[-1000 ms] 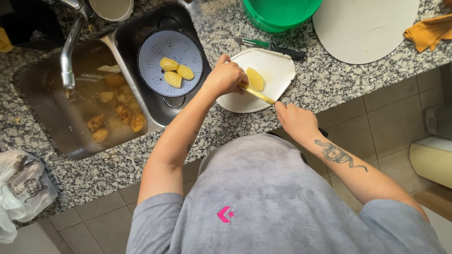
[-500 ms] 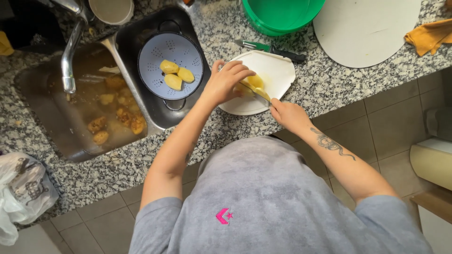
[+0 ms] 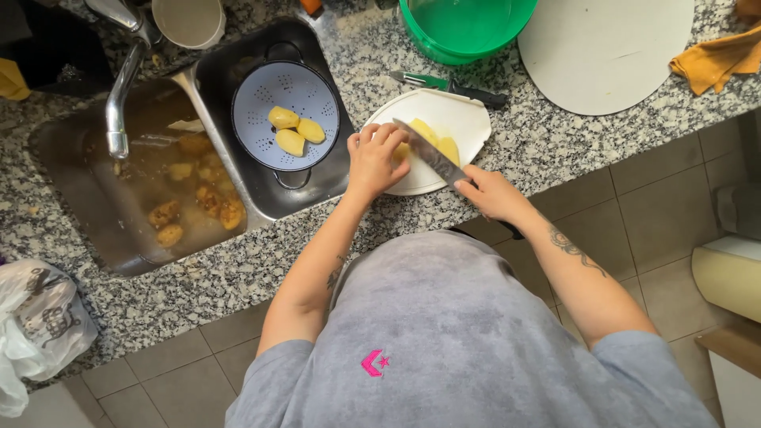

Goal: The person pours oil into a frying pan on the stove, then moves to the sink area to prepare potatoes. They retrieve a green bowl and a knife, then proceed to slice boiled potatoes on a white cutting board, placing the cut pieces into the green bowl.

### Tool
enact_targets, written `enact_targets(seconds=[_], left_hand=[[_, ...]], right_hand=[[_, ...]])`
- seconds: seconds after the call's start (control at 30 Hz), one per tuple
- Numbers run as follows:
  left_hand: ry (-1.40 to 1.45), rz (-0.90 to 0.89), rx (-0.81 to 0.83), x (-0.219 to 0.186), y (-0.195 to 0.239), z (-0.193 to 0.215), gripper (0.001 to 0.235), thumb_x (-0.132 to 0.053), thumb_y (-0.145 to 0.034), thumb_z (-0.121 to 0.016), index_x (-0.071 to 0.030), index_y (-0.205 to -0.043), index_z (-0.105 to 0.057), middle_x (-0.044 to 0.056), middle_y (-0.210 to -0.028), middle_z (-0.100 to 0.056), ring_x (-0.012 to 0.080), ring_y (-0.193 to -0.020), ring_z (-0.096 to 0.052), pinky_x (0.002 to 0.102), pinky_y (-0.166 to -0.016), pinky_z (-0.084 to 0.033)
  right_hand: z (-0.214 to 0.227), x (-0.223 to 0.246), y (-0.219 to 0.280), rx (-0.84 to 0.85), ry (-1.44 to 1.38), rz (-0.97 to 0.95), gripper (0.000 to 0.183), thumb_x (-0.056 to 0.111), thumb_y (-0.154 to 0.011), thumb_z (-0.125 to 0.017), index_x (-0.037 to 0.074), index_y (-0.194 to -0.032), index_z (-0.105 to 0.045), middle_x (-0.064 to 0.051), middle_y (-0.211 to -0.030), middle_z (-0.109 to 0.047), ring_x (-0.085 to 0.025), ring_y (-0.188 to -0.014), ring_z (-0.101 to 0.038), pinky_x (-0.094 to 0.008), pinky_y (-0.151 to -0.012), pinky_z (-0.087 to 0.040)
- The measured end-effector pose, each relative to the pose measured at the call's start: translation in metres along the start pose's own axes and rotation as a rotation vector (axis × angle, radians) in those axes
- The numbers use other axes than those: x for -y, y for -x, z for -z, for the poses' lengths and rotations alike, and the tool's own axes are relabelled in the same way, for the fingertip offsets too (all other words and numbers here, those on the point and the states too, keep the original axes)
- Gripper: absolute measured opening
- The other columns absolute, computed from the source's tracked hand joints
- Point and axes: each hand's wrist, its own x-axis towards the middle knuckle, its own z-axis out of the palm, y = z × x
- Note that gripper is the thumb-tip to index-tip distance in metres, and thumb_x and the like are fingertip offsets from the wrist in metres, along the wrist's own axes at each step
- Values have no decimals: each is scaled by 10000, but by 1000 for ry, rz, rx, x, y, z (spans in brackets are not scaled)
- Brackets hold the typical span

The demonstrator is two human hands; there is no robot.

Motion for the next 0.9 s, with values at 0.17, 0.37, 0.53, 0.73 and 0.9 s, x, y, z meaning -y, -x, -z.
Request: enact_targets(seconds=[0.17, 0.37, 0.53, 0.73, 0.9], left_hand=[[72, -7, -67, -8, -4, 10, 353, -394, -702, -654, -286, -1013, -523, -89, -1067, -509, 150, -1075, -443, 409, -895, -295], [27, -257, -18, -25, -36, 19, 123, -247, -813, -622, -285, -931, -627, -101, -961, -606, 111, -1046, -489, 435, -937, -258], [113, -202, 94, -34, -39, 33, 339, -336, -812, -600, -300, -1147, -570, -85, -1122, -602, 134, -1157, -468, 495, -984, -214], [248, -144, 265, -47, -60, 9, 206, -366, -879, -594, -295, -1072, -583, -74, -926, -632, 163, -976, -563, 525, -932, -240], [183, -60, 70, -31, -87, 48, 519, -552, -817, -571, -275, -1255, -542, -52, -1293, -573, 192, -1191, -518, 487, -959, -271]], right_hand=[[9, -20, -6, -71, 94, -3, 249, 252, -950, -454, 53, -815, -518, -168, -484, -537, -306, -466, -576, -364, -443, -409], [11, -5, -3, -112, 142, 50, 285, 266, -968, -448, 74, -759, -482, -145, -480, -521, -261, -437, -523, -320, -458, -399], [6, -18, -2, -163, 280, 88, 297, 305, -970, -449, 67, -795, -473, -208, -553, -556, -386, -563, -582, -409, -516, -424], [-8, -31, -6, -270, 568, 221, 162, 244, -974, -417, 112, -966, -510, -136, -594, -573, -331, -531, -610, -427, -494, -499], [-17, -51, 5, -337, 815, 151, 155, 291, -995, -403, 145, -945, -421, 0, -555, -487, -232, -425, -488, -360, -330, -358]])
